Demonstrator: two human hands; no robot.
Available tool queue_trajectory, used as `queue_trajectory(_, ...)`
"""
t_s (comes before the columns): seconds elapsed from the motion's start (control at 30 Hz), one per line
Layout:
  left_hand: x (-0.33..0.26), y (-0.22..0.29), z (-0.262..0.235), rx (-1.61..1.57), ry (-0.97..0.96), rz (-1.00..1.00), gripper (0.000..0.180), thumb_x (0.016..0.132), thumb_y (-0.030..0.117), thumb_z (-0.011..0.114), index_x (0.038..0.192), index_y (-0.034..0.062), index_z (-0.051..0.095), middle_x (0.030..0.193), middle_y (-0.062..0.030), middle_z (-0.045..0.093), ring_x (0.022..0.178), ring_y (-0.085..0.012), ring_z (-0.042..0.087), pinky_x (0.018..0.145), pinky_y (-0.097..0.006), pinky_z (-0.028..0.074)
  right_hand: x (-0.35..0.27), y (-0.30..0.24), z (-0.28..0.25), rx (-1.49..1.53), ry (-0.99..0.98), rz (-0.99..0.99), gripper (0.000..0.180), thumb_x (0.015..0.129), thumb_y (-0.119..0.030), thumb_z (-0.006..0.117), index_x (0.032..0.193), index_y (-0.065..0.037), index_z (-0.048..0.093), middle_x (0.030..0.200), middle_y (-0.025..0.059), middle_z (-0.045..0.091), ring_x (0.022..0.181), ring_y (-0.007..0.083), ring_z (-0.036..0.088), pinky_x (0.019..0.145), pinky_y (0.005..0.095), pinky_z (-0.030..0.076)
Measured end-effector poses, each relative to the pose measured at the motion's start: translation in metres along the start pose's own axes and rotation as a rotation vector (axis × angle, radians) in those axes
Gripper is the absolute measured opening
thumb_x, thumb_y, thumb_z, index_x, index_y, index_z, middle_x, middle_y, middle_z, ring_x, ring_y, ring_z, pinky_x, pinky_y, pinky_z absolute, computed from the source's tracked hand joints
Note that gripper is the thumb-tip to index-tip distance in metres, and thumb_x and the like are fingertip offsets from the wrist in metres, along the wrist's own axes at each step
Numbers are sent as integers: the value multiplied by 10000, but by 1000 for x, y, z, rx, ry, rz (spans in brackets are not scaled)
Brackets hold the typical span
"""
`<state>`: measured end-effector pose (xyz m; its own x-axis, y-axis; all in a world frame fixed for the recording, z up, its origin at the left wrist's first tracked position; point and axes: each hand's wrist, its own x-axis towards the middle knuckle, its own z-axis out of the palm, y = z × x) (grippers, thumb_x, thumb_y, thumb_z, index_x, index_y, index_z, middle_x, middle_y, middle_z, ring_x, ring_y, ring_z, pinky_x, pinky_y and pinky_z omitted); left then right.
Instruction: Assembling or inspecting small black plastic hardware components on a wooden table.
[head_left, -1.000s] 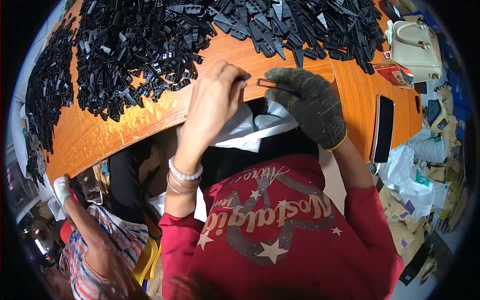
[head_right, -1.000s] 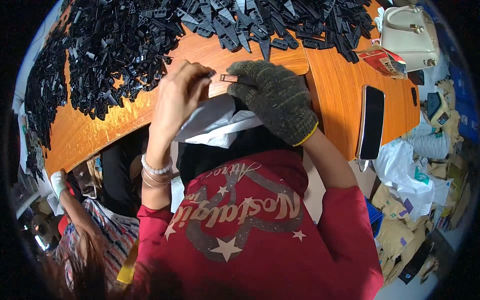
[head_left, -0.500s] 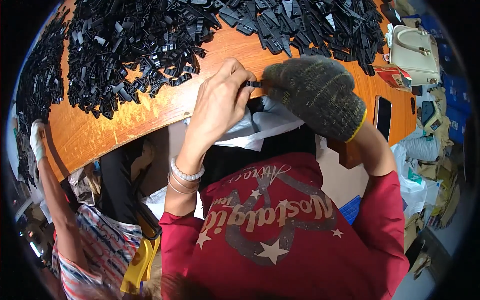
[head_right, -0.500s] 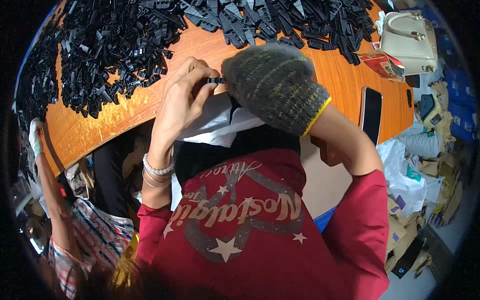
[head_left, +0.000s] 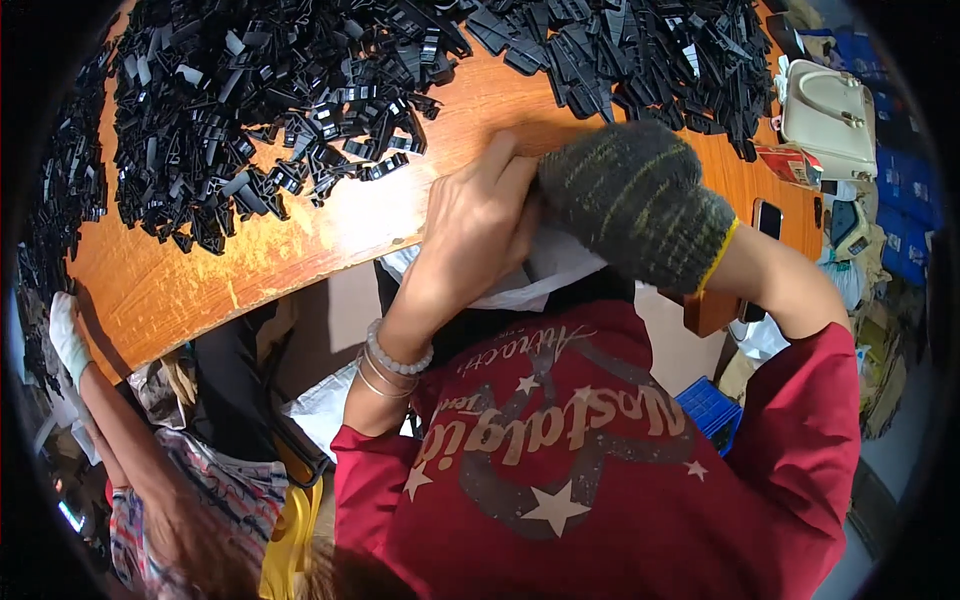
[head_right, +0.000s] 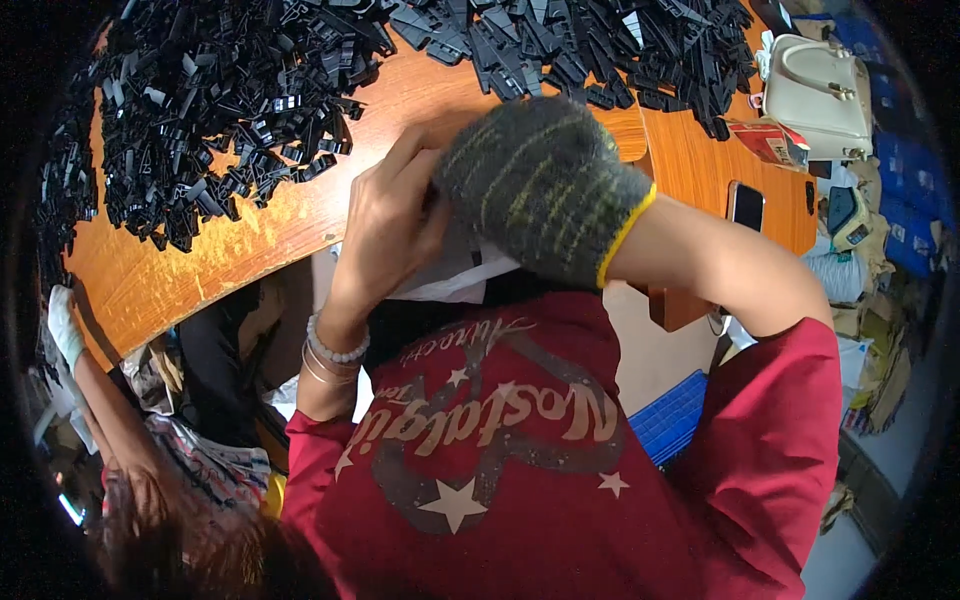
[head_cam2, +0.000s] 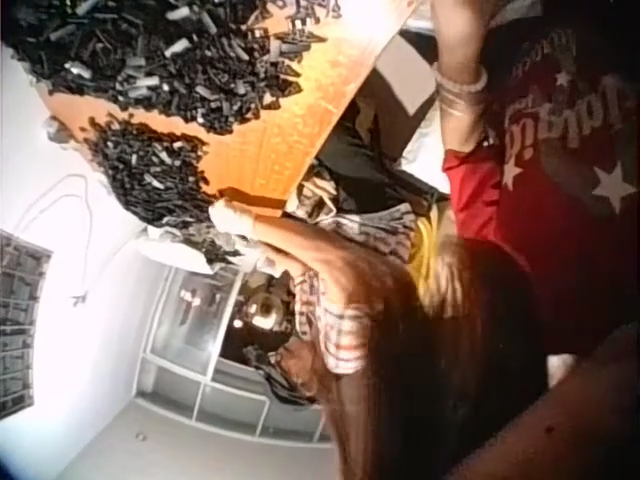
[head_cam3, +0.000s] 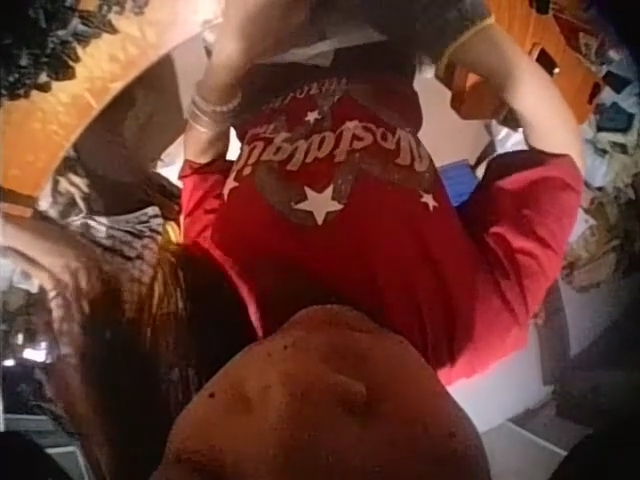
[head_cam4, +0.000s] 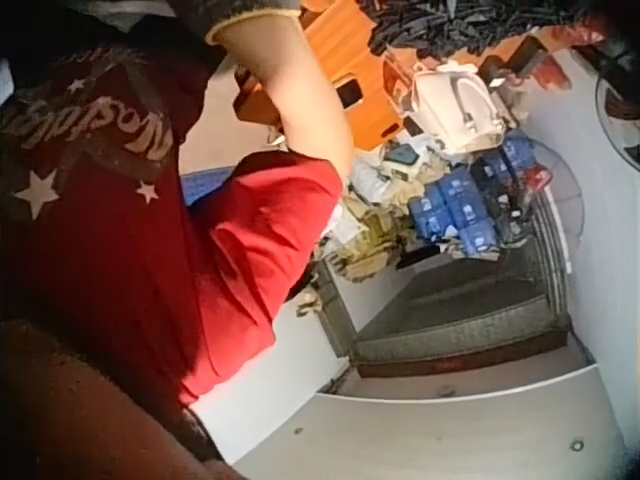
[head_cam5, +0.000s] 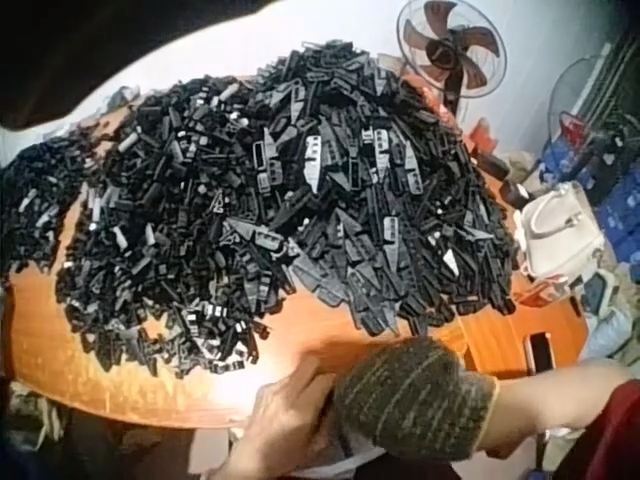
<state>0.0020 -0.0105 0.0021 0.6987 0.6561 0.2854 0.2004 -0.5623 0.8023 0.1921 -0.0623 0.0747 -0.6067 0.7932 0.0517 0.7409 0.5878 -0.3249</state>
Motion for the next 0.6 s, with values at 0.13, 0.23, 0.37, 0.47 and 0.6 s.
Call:
queue_trajectory(0.13, 1, -3, 4, 10, 84, 52, 201, 713, 2, 668, 889, -10, 572, 922, -166, 529, 790, -392, 590, 640, -458, 469, 9, -2, 11, -222, 78, -13, 201, 706, -187, 618, 870, -76, 658, 803, 113, 645, 755, 284, 645, 642, 400, 493)
queue_trajectory(0.23, 0, -4, 3, -11, 70, 8, 201, 729, -4, 658, 914, -3, 580, 912, -153, 527, 788, -381, 592, 643, -446, 469, 9, 1, 13, -217, -24, 112, 179, 777, -229, 620, 865, -74, 638, 751, 113, 635, 701, 283, 644, 615, 390, 495)
queue_trajectory(0.37, -9, 4, -2, -3, 177, -31, 146, 774, -13, 640, 918, -6, 613, 914, -138, 553, 769, -358, 606, 670, -404, 489, -8, -15, 31, 29, 162, 311, 263, 884, -330, 609, 954, -78, 641, 793, 109, 654, 746, 271, 659, 642, 380, 517)
queue_trajectory(0.47, -18, 14, -12, -159, 36, -163, 122, 839, -6, 634, 960, -22, 632, 865, -105, 582, 759, -220, 660, 627, -310, 515, -28, -29, 41, 115, 297, 355, 295, 905, -270, 625, 1113, -62, 643, 981, 134, 682, 894, 271, 673, 734, 338, 540)
queue_trajectory(0.6, -30, 5, -10, -1115, -3, -367, 198, 917, 40, 612, 1087, -63, 613, 837, -127, 648, 692, -191, 678, 604, -269, 577, -40, -34, 47, 799, 406, 584, 333, 894, -61, 627, 1221, -11, 589, 1164, 140, 643, 1017, 232, 653, 873, 342, 525)
